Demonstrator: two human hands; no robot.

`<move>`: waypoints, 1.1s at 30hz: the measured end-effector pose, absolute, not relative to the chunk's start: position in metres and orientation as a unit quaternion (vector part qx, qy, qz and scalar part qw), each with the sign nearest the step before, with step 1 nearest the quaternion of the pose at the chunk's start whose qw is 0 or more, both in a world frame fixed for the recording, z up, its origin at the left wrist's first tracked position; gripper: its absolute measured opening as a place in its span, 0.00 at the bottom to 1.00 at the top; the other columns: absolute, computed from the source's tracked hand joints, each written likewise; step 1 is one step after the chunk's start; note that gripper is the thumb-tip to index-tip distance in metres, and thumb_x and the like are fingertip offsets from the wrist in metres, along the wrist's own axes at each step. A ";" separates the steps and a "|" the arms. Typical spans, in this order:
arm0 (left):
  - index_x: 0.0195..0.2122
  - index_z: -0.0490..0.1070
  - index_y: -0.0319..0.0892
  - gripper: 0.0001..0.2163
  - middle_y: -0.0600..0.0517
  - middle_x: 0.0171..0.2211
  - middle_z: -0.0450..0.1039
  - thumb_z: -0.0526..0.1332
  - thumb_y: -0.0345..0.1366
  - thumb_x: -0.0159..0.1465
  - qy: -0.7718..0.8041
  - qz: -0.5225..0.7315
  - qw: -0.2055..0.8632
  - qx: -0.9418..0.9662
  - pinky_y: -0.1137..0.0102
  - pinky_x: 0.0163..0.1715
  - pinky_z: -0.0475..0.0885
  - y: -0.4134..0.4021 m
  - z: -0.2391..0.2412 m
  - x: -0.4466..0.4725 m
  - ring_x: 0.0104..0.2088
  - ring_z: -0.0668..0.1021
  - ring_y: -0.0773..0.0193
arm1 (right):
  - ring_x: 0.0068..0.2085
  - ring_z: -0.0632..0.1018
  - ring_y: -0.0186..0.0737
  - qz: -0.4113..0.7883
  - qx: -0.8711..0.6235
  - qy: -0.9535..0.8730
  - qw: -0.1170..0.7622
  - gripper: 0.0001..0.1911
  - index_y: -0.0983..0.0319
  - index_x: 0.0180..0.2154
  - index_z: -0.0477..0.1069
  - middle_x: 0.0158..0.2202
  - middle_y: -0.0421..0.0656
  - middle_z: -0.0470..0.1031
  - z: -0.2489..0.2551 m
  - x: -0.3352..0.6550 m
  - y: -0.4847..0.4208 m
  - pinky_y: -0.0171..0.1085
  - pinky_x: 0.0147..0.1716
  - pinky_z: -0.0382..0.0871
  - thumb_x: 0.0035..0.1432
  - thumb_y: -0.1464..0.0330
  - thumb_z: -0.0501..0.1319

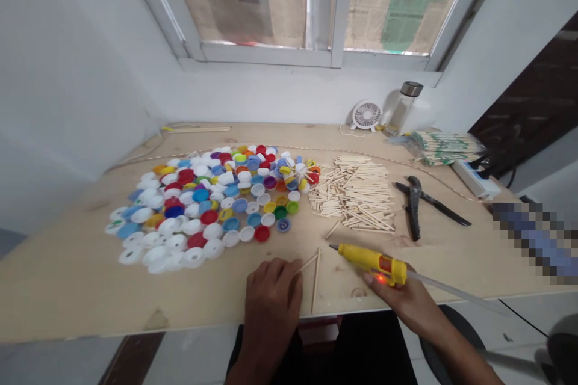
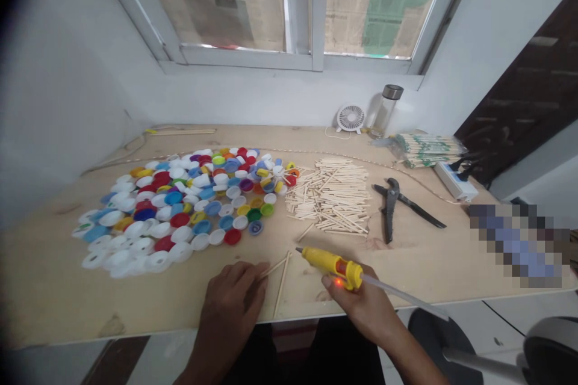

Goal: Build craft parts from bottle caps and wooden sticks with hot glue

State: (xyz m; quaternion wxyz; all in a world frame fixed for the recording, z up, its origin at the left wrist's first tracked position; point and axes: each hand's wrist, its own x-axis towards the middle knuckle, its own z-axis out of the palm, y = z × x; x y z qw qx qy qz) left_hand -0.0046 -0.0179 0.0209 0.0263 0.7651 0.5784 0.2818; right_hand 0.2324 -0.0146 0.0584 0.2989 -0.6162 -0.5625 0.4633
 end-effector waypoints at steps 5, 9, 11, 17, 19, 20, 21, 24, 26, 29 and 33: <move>0.33 0.71 0.43 0.06 0.51 0.28 0.73 0.56 0.28 0.61 0.610 0.263 0.017 0.747 0.61 0.34 0.63 -0.021 0.023 -0.012 0.32 0.73 0.55 | 0.39 0.79 0.48 0.501 -0.609 -0.527 0.318 0.22 0.63 0.40 0.77 0.37 0.47 0.79 0.061 0.237 -0.024 0.40 0.39 0.74 0.54 0.52 0.62; 0.36 0.71 0.42 0.06 0.51 0.29 0.75 0.55 0.29 0.61 0.601 0.262 0.022 0.755 0.61 0.34 0.63 -0.023 0.023 -0.009 0.32 0.75 0.56 | 0.42 0.79 0.50 0.513 -0.601 -0.515 0.332 0.21 0.60 0.42 0.77 0.40 0.48 0.79 0.056 0.240 -0.033 0.44 0.43 0.74 0.53 0.52 0.63; 0.39 0.71 0.42 0.07 0.51 0.29 0.76 0.56 0.29 0.61 0.589 0.264 0.026 0.763 0.62 0.35 0.64 -0.024 0.023 -0.006 0.32 0.76 0.56 | 0.43 0.79 0.50 0.517 -0.606 -0.507 0.330 0.21 0.59 0.42 0.77 0.41 0.47 0.79 0.053 0.243 -0.036 0.45 0.44 0.73 0.53 0.52 0.63; 0.41 0.71 0.42 0.10 0.52 0.28 0.76 0.56 0.30 0.60 0.577 0.279 0.065 0.765 0.62 0.34 0.67 -0.024 0.024 0.001 0.32 0.77 0.58 | 0.43 0.79 0.50 0.514 -0.610 -0.496 0.343 0.22 0.59 0.42 0.77 0.43 0.48 0.79 0.046 0.247 -0.042 0.47 0.46 0.73 0.53 0.51 0.63; 0.42 0.71 0.43 0.10 0.54 0.26 0.76 0.56 0.30 0.59 0.577 0.291 0.080 0.759 0.63 0.34 0.68 -0.026 0.023 -0.001 0.30 0.77 0.59 | 0.42 0.80 0.49 0.516 -0.605 -0.501 0.342 0.21 0.58 0.42 0.77 0.41 0.47 0.80 0.047 0.246 -0.042 0.46 0.44 0.74 0.53 0.51 0.63; 0.42 0.71 0.43 0.10 0.54 0.26 0.75 0.57 0.30 0.59 0.577 0.296 0.084 0.757 0.63 0.34 0.68 -0.028 0.023 -0.003 0.29 0.77 0.59 | 0.41 0.80 0.49 0.516 -0.602 -0.505 0.341 0.20 0.58 0.42 0.77 0.41 0.47 0.80 0.048 0.245 -0.042 0.45 0.43 0.74 0.53 0.52 0.63; 0.42 0.71 0.44 0.11 0.54 0.26 0.75 0.57 0.30 0.58 0.575 0.299 0.086 0.756 0.62 0.35 0.68 -0.030 0.023 -0.005 0.29 0.77 0.59 | 0.41 0.80 0.49 0.515 -0.601 -0.508 0.340 0.20 0.58 0.42 0.77 0.40 0.46 0.80 0.049 0.244 -0.042 0.45 0.42 0.75 0.53 0.52 0.63; 0.43 0.70 0.45 0.12 0.54 0.28 0.76 0.60 0.31 0.56 0.554 0.294 0.086 0.774 0.60 0.36 0.68 -0.036 0.026 -0.014 0.31 0.77 0.57 | 0.40 0.80 0.48 0.514 -0.596 -0.511 0.344 0.18 0.57 0.41 0.77 0.39 0.45 0.80 0.052 0.242 -0.041 0.44 0.42 0.74 0.54 0.53 0.63; 0.43 0.70 0.45 0.13 0.53 0.31 0.77 0.60 0.30 0.56 0.536 0.291 0.075 0.789 0.60 0.36 0.68 -0.038 0.029 -0.019 0.33 0.78 0.57 | 0.40 0.80 0.47 0.521 -0.595 -0.506 0.345 0.18 0.57 0.40 0.78 0.39 0.44 0.80 0.053 0.242 -0.042 0.44 0.43 0.74 0.53 0.53 0.63; 0.43 0.70 0.46 0.13 0.53 0.32 0.78 0.59 0.28 0.57 0.523 0.293 0.067 0.798 0.61 0.37 0.68 -0.037 0.031 -0.023 0.33 0.78 0.58 | 0.40 0.80 0.48 0.514 -0.616 -0.477 0.357 0.20 0.58 0.40 0.77 0.39 0.46 0.80 0.055 0.243 -0.044 0.44 0.43 0.74 0.51 0.52 0.64; 0.43 0.70 0.46 0.12 0.54 0.30 0.76 0.55 0.27 0.60 0.525 0.301 0.093 0.791 0.61 0.37 0.66 -0.034 0.024 -0.020 0.32 0.76 0.59 | 0.40 0.79 0.49 0.490 -0.644 -0.445 0.383 0.22 0.61 0.39 0.77 0.39 0.48 0.80 0.056 0.240 -0.045 0.44 0.42 0.74 0.49 0.52 0.66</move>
